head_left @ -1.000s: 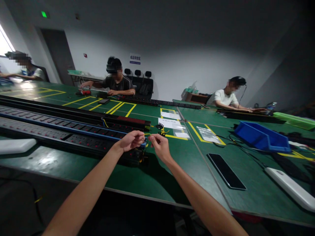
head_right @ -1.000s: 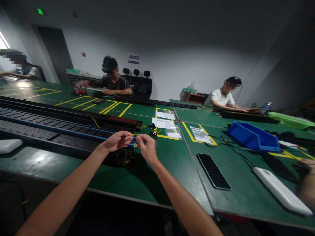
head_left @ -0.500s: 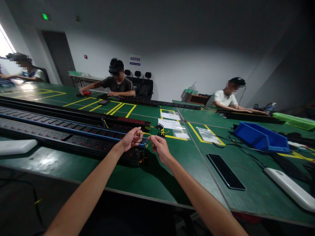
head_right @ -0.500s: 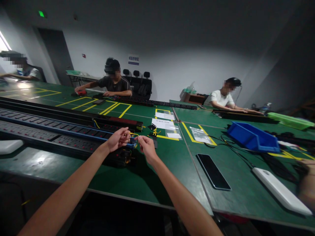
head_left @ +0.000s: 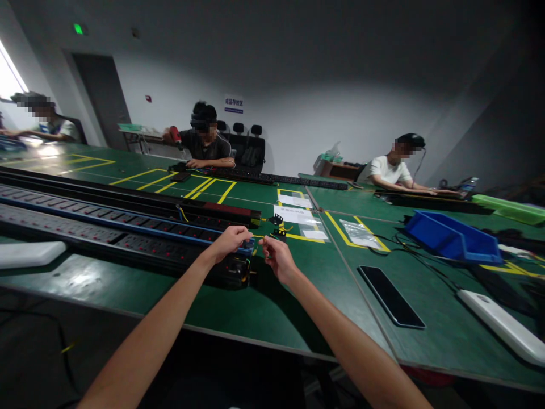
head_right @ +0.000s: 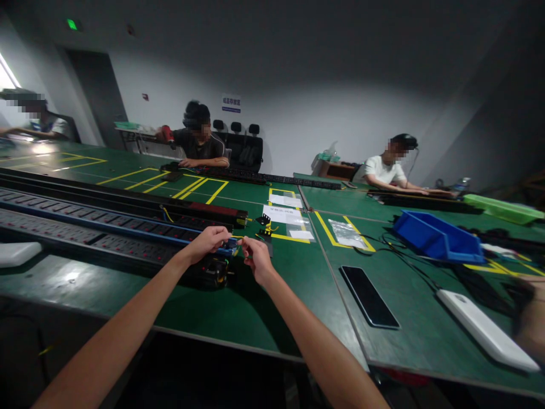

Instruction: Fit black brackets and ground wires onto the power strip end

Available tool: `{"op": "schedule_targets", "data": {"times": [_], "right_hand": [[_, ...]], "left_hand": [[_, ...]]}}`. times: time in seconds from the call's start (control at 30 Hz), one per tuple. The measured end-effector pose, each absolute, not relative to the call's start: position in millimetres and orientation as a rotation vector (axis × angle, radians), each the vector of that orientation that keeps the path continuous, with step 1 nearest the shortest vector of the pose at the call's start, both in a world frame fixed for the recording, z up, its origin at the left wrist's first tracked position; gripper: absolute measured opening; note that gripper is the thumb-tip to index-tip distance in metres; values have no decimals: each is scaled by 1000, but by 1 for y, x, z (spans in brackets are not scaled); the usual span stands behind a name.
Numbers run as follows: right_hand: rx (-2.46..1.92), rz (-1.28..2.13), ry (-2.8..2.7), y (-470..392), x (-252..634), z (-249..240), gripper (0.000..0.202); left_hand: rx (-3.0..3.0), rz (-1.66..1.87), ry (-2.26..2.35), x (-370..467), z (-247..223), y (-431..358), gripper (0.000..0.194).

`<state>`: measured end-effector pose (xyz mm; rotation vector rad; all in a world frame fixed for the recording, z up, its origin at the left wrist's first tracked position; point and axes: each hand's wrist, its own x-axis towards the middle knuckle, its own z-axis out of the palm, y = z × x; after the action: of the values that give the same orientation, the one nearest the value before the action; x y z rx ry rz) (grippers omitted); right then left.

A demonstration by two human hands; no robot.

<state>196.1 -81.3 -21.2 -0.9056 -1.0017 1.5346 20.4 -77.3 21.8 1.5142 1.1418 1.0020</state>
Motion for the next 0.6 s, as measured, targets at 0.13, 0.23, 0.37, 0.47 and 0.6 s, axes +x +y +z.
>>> {"op": "schedule_targets", "data": {"times": [0.13, 0.23, 0.37, 0.47, 0.6], "right_hand": [[-916, 1554, -981, -81, 196, -22, 35], [-930, 1560, -955, -81, 196, -22, 31], [-933, 1570, -919, -82, 195, -22, 25], [-938, 1589, -914, -83, 195, -22, 22], [-981, 1583, -888, -83, 196, -21, 19]], "left_hand": [[1568, 929, 1120, 21, 26, -82, 37], [1625, 875, 1109, 21, 28, -85, 37], [1671, 829, 1085, 20, 27, -86, 39], [1636, 815, 1051, 20, 25, -85, 40], [1420, 930, 998, 17, 26, -80, 41]]}}
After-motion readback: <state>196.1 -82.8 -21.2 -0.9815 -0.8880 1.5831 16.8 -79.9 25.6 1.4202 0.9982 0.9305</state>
